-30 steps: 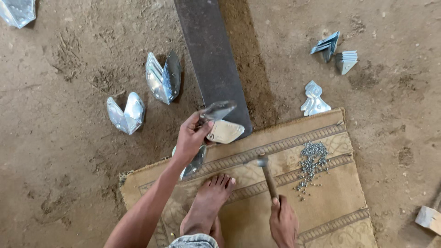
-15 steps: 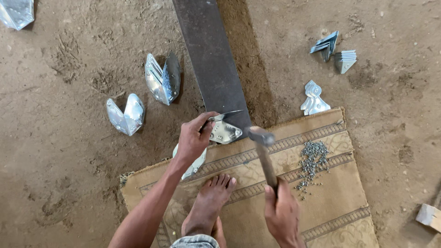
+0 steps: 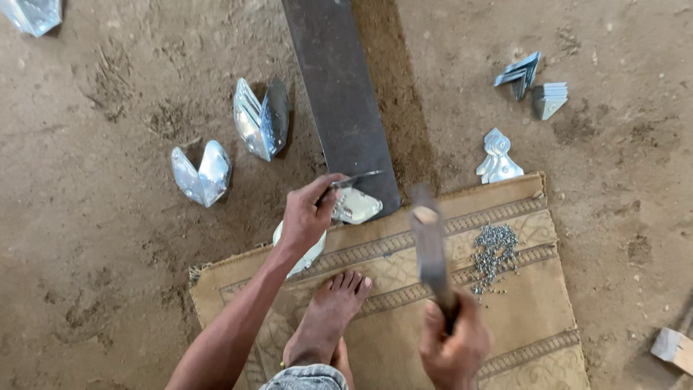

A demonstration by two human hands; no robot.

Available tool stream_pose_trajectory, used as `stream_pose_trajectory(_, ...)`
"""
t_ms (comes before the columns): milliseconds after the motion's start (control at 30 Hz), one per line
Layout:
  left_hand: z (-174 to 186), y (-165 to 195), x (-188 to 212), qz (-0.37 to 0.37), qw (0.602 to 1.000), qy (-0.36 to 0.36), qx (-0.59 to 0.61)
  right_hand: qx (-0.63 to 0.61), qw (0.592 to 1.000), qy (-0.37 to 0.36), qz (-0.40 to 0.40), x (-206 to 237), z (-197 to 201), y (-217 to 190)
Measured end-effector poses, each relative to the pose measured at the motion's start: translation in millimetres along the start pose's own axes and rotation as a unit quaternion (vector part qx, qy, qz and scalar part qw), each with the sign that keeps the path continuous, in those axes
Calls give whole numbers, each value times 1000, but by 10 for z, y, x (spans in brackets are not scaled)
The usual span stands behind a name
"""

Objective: The person picks up galvanized metal bracket pieces one at a time, holds a nail against a piece on a heavy steel bar, and hammers the nail in by hand. Finished pieces are set aside on the ground as more pieces are worked.

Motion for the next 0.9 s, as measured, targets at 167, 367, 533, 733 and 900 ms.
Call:
stream_pose_trajectory(167, 100, 16, 20, -46, 998, 41, -8, -432, 863, 14, 261, 59, 272, -144)
stream_pose_trajectory(367, 90, -62, 25, -28, 999, 39, 16, -99, 989, -38, 105, -234, -788, 185)
stream_pose_trajectory(533, -113, -270, 314, 38, 992, 31, 115, -36, 996, -71, -42, -99, -1335, 906)
stream_pose_trajectory(733, -403, -168, 572, -32, 994, -62, 85, -6, 998, 43, 42, -346, -734, 1495)
stream_pose_trajectory(900, -263, -150, 260, -25, 974, -134, 178, 63, 996, 41, -41, -834, -510, 1848)
Point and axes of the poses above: each hand's wrist, its own x-axis away from the middle knuckle, its own z-axis out of the back of the hand, y = z × x, the point moved 10 cm from there along -x, towards the middle knuckle, and after that the axes turned 15 degrees about -y, right-handed, at the moved point
